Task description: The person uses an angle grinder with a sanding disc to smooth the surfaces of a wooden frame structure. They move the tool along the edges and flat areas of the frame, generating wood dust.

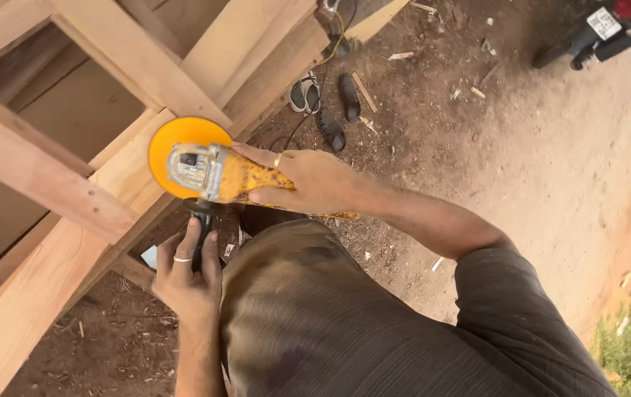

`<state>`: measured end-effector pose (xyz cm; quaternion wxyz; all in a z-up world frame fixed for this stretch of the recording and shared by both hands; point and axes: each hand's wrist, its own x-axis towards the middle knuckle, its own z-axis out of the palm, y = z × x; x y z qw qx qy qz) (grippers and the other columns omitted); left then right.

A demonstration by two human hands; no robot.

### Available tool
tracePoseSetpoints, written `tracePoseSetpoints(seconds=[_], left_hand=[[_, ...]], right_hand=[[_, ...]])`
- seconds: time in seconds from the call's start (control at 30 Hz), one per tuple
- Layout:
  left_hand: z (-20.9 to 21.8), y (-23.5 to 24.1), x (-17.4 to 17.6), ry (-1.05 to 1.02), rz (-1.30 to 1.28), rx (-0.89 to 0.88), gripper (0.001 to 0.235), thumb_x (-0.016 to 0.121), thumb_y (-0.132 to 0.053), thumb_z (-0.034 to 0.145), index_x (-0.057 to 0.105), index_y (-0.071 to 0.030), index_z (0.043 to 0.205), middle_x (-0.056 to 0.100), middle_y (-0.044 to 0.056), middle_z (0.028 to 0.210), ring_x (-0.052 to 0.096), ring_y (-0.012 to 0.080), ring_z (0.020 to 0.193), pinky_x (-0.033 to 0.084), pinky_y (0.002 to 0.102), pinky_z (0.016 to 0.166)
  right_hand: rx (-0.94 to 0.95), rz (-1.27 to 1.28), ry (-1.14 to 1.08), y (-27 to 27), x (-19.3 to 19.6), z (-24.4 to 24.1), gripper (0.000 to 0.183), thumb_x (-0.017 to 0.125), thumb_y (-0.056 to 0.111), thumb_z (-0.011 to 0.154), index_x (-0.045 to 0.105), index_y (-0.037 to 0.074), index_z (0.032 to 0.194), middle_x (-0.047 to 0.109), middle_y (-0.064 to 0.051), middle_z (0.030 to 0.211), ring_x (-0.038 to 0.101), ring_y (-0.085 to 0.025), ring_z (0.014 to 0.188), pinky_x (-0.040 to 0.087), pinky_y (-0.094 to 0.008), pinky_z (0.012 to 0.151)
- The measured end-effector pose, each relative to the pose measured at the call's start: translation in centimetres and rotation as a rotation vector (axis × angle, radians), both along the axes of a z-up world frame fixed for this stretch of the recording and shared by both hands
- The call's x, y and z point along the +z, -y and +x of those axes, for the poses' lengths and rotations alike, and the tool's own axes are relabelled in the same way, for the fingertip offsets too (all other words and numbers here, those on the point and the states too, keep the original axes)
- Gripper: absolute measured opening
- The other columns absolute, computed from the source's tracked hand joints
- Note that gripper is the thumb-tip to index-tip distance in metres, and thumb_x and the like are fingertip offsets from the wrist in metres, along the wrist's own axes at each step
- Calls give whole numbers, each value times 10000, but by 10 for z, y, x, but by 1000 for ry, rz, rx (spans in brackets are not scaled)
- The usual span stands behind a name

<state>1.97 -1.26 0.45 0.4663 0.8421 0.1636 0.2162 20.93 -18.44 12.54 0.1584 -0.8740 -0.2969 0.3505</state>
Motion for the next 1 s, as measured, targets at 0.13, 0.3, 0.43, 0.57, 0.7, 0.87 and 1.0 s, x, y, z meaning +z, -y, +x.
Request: tracePoseSetpoints(seconds=[0.13,0.3,0.43,0.57,0.7,0.87,1.0], left_hand=[[5,2,-12,-34,42,-2,374,858,-123,951,740,-121,1306,697,120,1026,695,215,841,574,344,700],[8,7,-21,-22,55,-1,375,860,-137,961,734,-131,1314,698,117,1042,702,197,858,581,336,709],[9,10,-23,-80,29,-2,356,854,-166,964,734,-135,1298,716,104,1061,729,155,856,609,284,662],[14,11,-22,-71,34,-9,358,850,-182,957,742,-139,1295,712,97,1043,725,150,845,603,296,664],[18,14,-20,-95,26,-12,351,845,-183,947,748,-144,1281,719,101,1047,732,146,831,602,294,658],[32,16,-14,-76,-26,-44,347,831,-183,952,746,-143,1286,724,98,1048,739,144,823,609,290,661],[47,18,-8,-42,-13,-79,341,835,-188,948,747,-144,1275,726,107,1047,740,171,825,611,316,675]], right_hand=[[4,9,26,6,-1,3,827,563,646,973,250,280,1645,697,-201,969,731,-378,904,582,-489,802],[26,38,72,15,-6,6,798,552,646,995,265,301,1655,701,-217,1028,720,-405,939,582,-499,813],[-34,-98,-49,17,-8,9,829,526,661,935,235,318,1632,701,-201,979,745,-361,890,602,-478,777],[-12,40,35,20,-4,11,819,545,658,976,258,274,1640,711,-215,1051,736,-384,958,591,-491,815],[-43,-29,-4,23,-5,12,830,531,657,956,243,294,1645,707,-210,1036,752,-357,926,603,-468,807],[-72,-13,8,29,-5,16,841,526,661,957,238,272,1645,715,-206,1019,756,-351,917,605,-457,807],[-98,60,43,37,-3,18,841,525,646,985,245,213,1650,733,-213,1004,755,-342,926,605,-449,819]])
